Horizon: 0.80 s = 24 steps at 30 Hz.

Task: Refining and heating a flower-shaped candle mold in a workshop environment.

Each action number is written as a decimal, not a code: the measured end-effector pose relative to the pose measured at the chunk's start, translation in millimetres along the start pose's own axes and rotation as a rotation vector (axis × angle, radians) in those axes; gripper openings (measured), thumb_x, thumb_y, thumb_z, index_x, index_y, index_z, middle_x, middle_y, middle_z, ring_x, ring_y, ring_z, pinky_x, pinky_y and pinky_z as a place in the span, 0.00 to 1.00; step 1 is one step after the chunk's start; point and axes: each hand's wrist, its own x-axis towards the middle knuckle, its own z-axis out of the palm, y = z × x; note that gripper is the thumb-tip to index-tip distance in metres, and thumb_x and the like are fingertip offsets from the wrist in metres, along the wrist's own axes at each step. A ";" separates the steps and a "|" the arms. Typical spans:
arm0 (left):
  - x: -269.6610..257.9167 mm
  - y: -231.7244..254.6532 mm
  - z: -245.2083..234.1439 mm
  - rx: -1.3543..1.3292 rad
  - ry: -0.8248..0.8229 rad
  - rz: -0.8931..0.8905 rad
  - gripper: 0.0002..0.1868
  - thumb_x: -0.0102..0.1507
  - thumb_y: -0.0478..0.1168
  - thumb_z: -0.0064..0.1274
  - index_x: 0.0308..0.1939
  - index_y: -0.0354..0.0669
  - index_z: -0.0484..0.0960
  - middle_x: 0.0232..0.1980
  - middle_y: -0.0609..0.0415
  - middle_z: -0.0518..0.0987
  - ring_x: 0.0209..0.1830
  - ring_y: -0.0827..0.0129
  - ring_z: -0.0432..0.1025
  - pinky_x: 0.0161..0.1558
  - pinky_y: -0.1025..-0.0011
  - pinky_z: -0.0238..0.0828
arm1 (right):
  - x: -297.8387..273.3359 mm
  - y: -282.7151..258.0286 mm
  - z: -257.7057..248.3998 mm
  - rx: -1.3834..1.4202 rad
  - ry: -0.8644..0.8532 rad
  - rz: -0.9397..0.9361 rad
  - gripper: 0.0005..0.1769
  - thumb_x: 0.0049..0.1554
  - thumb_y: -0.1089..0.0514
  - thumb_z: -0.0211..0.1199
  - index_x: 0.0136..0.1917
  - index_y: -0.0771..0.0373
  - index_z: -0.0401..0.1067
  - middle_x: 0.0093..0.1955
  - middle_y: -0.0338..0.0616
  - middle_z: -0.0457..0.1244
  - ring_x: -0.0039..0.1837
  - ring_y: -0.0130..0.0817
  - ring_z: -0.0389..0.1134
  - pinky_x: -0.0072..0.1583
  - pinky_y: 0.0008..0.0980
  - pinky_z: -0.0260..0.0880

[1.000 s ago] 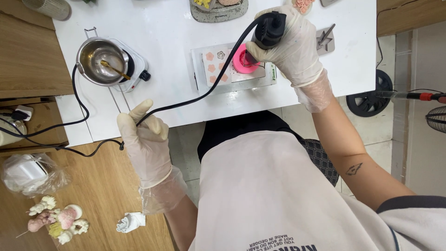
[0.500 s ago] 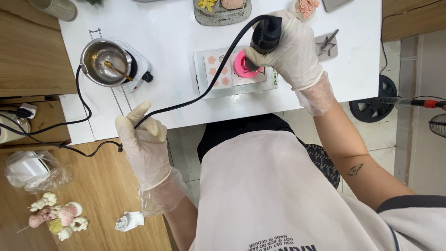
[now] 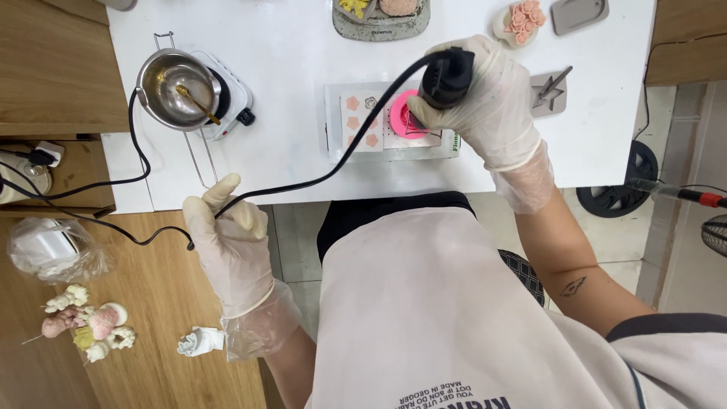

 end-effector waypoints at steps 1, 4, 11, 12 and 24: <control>-0.4 -0.5 3.0 -0.007 0.006 0.002 0.27 0.79 0.54 0.38 0.59 0.31 0.79 0.29 0.59 0.67 0.27 0.74 0.58 0.34 0.74 0.55 | 0.6 1.5 -1.2 0.000 0.009 -0.008 0.25 0.53 0.52 0.85 0.55 0.61 0.74 0.51 0.41 0.67 0.51 0.34 0.72 0.54 0.30 0.75; 0.4 0.3 10.3 -0.001 0.016 -0.009 0.27 0.79 0.54 0.38 0.59 0.31 0.79 0.29 0.60 0.67 0.26 0.75 0.57 0.33 0.74 0.55 | 1.7 5.8 -1.8 0.028 0.020 0.006 0.26 0.52 0.52 0.85 0.56 0.60 0.75 0.52 0.40 0.68 0.52 0.34 0.72 0.55 0.29 0.76; 4.8 -1.1 24.9 0.018 0.042 -0.064 0.26 0.80 0.53 0.38 0.58 0.31 0.79 0.26 0.61 0.65 0.25 0.76 0.55 0.31 0.76 0.52 | 9.9 14.7 -2.9 0.141 -0.062 0.121 0.27 0.50 0.52 0.85 0.57 0.59 0.75 0.51 0.39 0.67 0.50 0.31 0.73 0.54 0.27 0.76; 5.6 -2.1 25.7 0.020 0.048 -0.067 0.26 0.80 0.53 0.38 0.58 0.31 0.79 0.26 0.61 0.65 0.25 0.76 0.55 0.31 0.76 0.52 | 11.6 17.1 -2.8 0.145 -0.068 0.123 0.27 0.50 0.52 0.85 0.57 0.59 0.75 0.51 0.39 0.67 0.50 0.31 0.73 0.54 0.27 0.76; 4.7 -4.9 37.1 0.060 0.113 -0.021 0.24 0.82 0.50 0.37 0.57 0.31 0.80 0.24 0.62 0.61 0.21 0.77 0.52 0.27 0.77 0.50 | 30.6 31.3 -1.7 0.146 -0.179 0.095 0.27 0.48 0.48 0.85 0.54 0.57 0.76 0.50 0.38 0.68 0.48 0.33 0.73 0.51 0.28 0.75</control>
